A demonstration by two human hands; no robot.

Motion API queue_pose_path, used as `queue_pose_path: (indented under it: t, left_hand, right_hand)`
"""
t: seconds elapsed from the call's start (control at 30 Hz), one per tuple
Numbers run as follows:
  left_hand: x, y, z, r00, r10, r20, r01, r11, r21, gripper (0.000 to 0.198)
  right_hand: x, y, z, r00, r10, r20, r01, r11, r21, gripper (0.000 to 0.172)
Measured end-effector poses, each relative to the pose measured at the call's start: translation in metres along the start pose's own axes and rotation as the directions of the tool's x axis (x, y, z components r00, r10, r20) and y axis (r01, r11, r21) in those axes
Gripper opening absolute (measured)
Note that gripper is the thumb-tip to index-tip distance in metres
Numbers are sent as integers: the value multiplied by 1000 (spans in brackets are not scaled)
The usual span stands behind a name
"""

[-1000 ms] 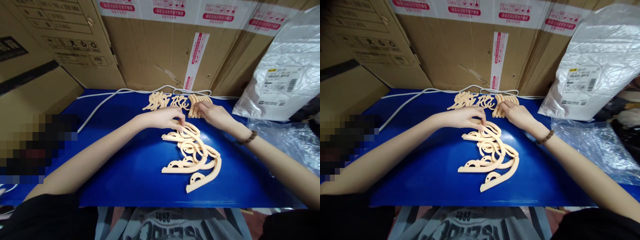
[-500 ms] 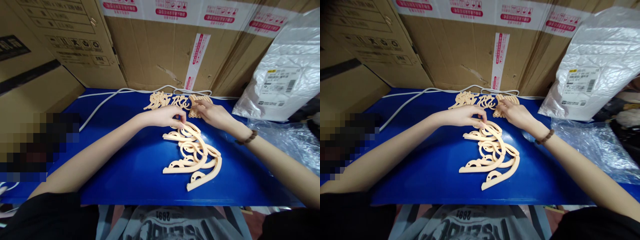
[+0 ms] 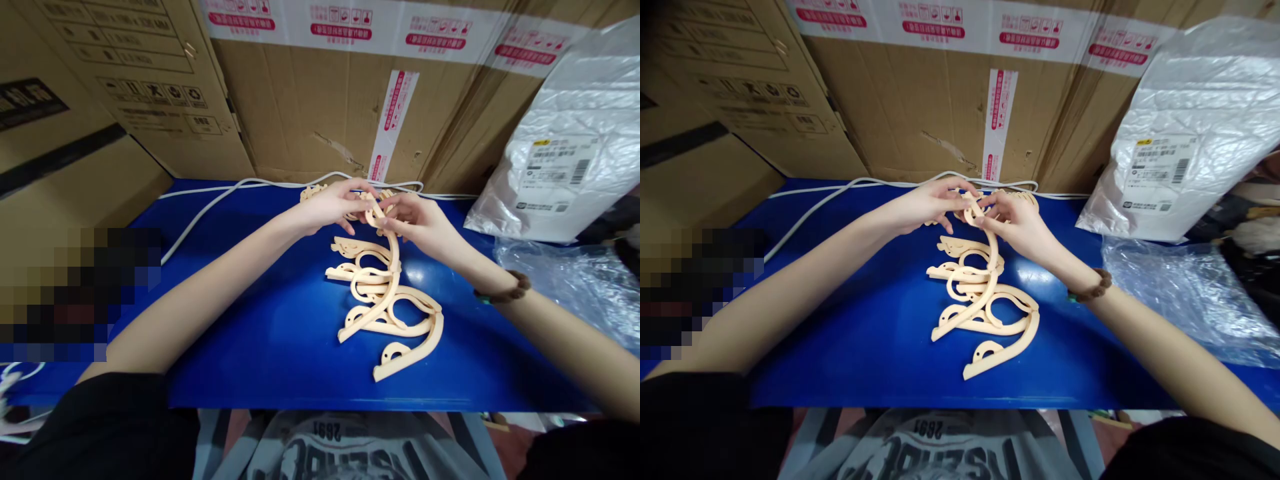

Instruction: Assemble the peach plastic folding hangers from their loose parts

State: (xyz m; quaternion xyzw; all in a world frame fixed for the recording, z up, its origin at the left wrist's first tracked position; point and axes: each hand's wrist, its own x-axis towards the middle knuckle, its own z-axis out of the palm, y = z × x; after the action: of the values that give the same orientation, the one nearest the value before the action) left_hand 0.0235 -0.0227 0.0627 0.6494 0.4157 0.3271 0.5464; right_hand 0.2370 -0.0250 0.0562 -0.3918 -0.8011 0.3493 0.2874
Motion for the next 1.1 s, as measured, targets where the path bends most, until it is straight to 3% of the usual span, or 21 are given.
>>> queue_pose_path:
  t: [0.1,0.17,0.23,0.3,0.37,0.43,0.5,0.63,0.7,0.77,0.83,0.9,1.0,1.1]
  left_hand:
    - [5,7,1,996,-10,-87,10,1000,0,15]
    - [7,10,2,993,-13,-119,17,1000,26,21]
    - [9,12,3,990,6,-141,5,997,75,27]
    - [10,12,2,982,73,-175,-40,982,182,29]
    - [13,11,0,960,192,-205,-114,933,342,31]
    - [15,7,-2,928,303,-217,-166,857,487,33]
    - [17,3,-5,919,325,-224,-158,822,547,33]
    - [23,-4,-18,914,300,-273,-115,838,533,29]
    - [26,-10,-32,891,324,-317,-110,834,541,28]
    - [30,-19,-49,878,327,-349,-91,830,549,32]
    - [32,-33,-64,885,311,-345,-40,791,610,34]
    - [32,-46,-73,886,256,-387,66,755,652,31]
    - [28,-56,-73,843,240,-481,205,683,701,25]
    - [24,-47,-60,784,336,-521,212,645,734,40]
  right_hand:
    - [10,-8,-4,993,-24,-120,25,1000,1,30]
    - [15,-14,-8,977,-98,-187,57,975,-214,23]
    - [19,-21,-11,956,-195,-219,52,848,-527,21]
    - [21,-28,-11,946,-252,-202,16,659,-752,27]
    - [25,-31,-11,952,-256,-169,-8,530,-848,36]
    - [33,-29,-11,966,-229,-119,4,476,-879,41]
    - [43,-24,-13,980,-193,-54,48,486,-873,40]
    - [61,-10,-19,987,-155,49,151,759,-633,33]
    - [64,-7,-21,992,-115,47,125,912,-390,33]
    - [63,-7,-22,999,-36,35,39,997,-71,33]
    - [59,-13,-22,999,36,24,-41,977,210,29]
    - [54,-19,-20,998,66,-4,-61,941,332,23]
    - [52,-21,-18,994,91,-56,-59,908,414,20]
    - [58,-9,-19,968,129,-216,-35,919,392,25]
